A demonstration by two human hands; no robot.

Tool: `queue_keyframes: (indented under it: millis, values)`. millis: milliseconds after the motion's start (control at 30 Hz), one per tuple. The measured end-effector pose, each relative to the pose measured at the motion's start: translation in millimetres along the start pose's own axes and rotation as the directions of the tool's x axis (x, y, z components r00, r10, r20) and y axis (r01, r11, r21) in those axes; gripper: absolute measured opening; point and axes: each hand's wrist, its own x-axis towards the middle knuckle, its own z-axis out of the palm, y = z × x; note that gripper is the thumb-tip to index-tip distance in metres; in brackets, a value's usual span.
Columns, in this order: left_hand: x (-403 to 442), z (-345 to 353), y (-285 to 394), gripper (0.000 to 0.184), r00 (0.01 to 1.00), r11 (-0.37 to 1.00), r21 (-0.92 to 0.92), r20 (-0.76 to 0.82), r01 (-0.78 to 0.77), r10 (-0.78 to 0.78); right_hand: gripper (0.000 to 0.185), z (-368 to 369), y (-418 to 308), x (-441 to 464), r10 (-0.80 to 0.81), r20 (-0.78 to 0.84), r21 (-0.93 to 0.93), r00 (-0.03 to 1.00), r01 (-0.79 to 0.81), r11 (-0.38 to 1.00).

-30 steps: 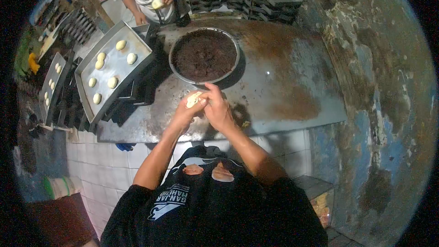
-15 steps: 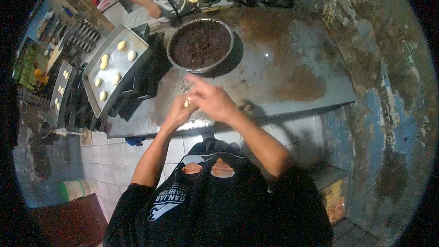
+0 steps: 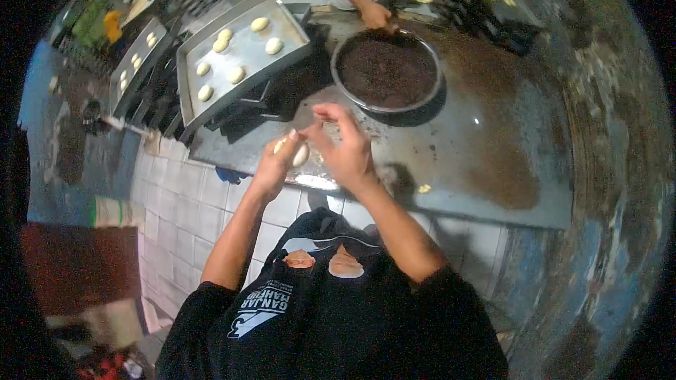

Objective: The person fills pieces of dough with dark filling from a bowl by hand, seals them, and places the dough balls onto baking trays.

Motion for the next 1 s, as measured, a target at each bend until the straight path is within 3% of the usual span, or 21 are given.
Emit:
queue_keyframes:
  millis: [33,67,133,167,200,233,267,300,400,433,467,500,533,567,600,667,767,867,900,1000]
  values:
    - [2,-4,1,0.059,0.999,0.981,-0.191,-0.031,0.028,-0.034,0.048,8,3,0,-0.251,0.115,-0.194,0.961,0.269,0.943]
    - [5,-10,0,0.063,0.996,0.926,-0.375,-0.054,0.045,-0.07,0.051,24,6,-3,-0.213,0.148,-0.156,0.966,0.235,0.959]
    - [15,-24,-9,0.067,0.99,0.896,-0.421,-0.048,-0.143,0.135,0.055,60,15,-10,-0.136,0.208,-0.1,0.969,0.16,0.982]
    - [21,-33,-9,0.067,0.975,0.892,-0.394,-0.08,-0.22,0.205,0.047,78,23,-6,0.019,0.182,-0.114,0.983,0.002,0.993]
    - [28,-44,-8,0.067,0.956,0.884,-0.364,-0.11,-0.294,0.273,0.042,94,31,3,0.223,0.234,0.123,0.946,-0.256,0.959]
    - [39,-60,-8,0.065,0.888,0.899,-0.09,-0.231,-0.428,0.399,0.038,112,36,12,0.406,0.325,0.322,0.854,-0.504,0.802]
    - [46,-77,-6,0.063,0.91,0.906,-0.186,-0.25,-0.381,0.331,0.034,131,38,21,0.538,0.445,0.464,0.715,-0.699,0.544]
    - [53,-95,1,0.062,0.927,0.898,-0.282,-0.263,-0.339,0.267,0.03,153,19,40,0.599,0.489,0.537,0.634,-0.76,0.366]
    - [84,-152,9,0.054,0.922,0.758,-0.553,-0.348,-0.347,0.168,0.026,194,51,100,0.579,0.663,0.336,0.474,-0.88,0.335]
    - [87,-169,16,0.052,0.881,0.812,-0.432,-0.43,-0.391,0.196,0.025,209,58,127,0.565,0.687,0.216,0.457,-0.871,0.441]
    - [89,-187,26,0.053,0.836,0.858,-0.302,-0.497,-0.416,0.23,0.022,225,48,167,0.666,0.658,-0.183,0.352,-0.783,0.595]
    - [105,-202,17,0.06,0.71,0.824,-0.175,-0.621,-0.54,0.333,0.023,250,68,186,0.616,0.592,-0.145,0.519,-0.684,0.715]
    - [107,-218,23,0.062,0.696,0.792,-0.211,-0.636,-0.573,0.334,0.028,274,87,210,0.564,0.579,-0.045,0.588,-0.668,0.743]
    - [111,-243,16,0.061,0.667,0.853,0.012,-0.618,-0.522,0.417,0.038,296,103,238,0.472,0.467,-0.315,0.748,-0.358,0.879]
    - [112,-268,6,0.061,0.649,0.864,0.236,-0.58,-0.444,0.492,0.049,322,147,253,0.189,0.364,-0.411,0.912,-0.025,0.911]
    - [111,-293,9,0.054,0.658,0.877,0.311,-0.581,-0.365,0.48,0.053,358,202,281,0.105,0.445,-0.493,0.889,0.145,0.858]
    - [116,-318,-5,0.051,0.666,0.873,0.342,-0.566,-0.347,0.486,0.051,393,244,288,0.303,0.702,-0.66,0.644,0.429,0.617]
    - [119,-335,-18,0.047,0.605,0.804,0.479,-0.54,-0.352,0.586,0.05,415,288,296,0.064,0.752,-0.543,0.657,0.561,0.625]
    - [120,-339,-17,0.043,0.652,0.85,0.404,-0.551,-0.338,0.522,0.051,412,289,303,0.211,0.781,-0.531,0.588,0.448,0.719]
    - [121,-340,-24,0.042,0.704,0.897,0.223,-0.559,-0.38,0.438,0.055,420,295,280,-0.022,0.758,-0.513,0.652,0.615,0.598]
